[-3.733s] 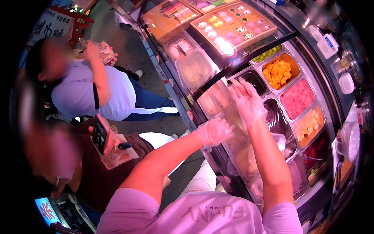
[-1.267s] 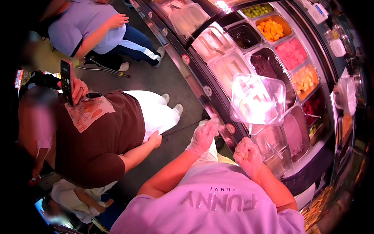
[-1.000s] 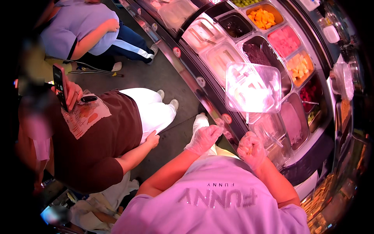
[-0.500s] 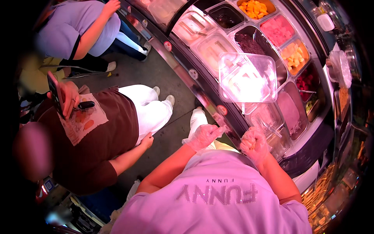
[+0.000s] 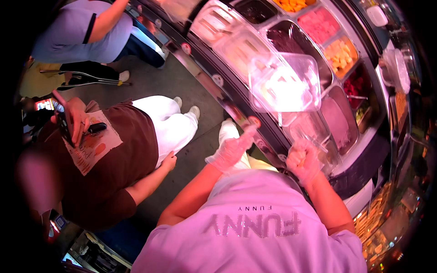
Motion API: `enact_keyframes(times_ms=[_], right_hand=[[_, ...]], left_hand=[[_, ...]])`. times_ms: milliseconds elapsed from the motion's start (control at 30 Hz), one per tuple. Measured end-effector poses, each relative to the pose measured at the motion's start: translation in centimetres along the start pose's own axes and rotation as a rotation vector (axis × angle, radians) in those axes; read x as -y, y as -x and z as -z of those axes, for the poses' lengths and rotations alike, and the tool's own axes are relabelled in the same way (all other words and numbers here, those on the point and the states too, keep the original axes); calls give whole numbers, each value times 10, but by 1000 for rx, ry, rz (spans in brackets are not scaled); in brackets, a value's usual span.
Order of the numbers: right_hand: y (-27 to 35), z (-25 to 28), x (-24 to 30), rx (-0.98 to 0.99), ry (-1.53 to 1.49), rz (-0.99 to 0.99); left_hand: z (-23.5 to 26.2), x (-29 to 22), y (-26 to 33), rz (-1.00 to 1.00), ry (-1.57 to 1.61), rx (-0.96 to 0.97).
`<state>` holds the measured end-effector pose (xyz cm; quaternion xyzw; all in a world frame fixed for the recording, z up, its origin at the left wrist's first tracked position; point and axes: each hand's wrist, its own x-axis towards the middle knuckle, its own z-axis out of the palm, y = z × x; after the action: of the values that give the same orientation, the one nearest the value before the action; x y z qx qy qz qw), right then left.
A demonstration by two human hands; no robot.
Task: The person assembles a dessert by scooping a white base into a plastic bag, adding various colorful fruit pieces, and sealing it. They then scoop a brown crumbly topping into a paper cone and hand it to a customer.
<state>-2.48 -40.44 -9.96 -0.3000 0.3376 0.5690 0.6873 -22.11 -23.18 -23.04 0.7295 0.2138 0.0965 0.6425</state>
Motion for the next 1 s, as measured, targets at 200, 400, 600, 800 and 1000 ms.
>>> enact_keyframes(times_ms=[200,400,600,800,1000], right_hand=[[25,12,30,51,52,229],[41,31,32,96,58,302],[67,49,37,186,32,422],[111,58,68,413,63,578],[144,98,49,363,12,657]], left_hand=[[14,-16,2,29,24,94],[18,-29,9,191,16,293],[13,-56,13,-89,-9,382],[-16,-75,21,-312,-423,408],[-26,-61,28,-261,-525,532]])
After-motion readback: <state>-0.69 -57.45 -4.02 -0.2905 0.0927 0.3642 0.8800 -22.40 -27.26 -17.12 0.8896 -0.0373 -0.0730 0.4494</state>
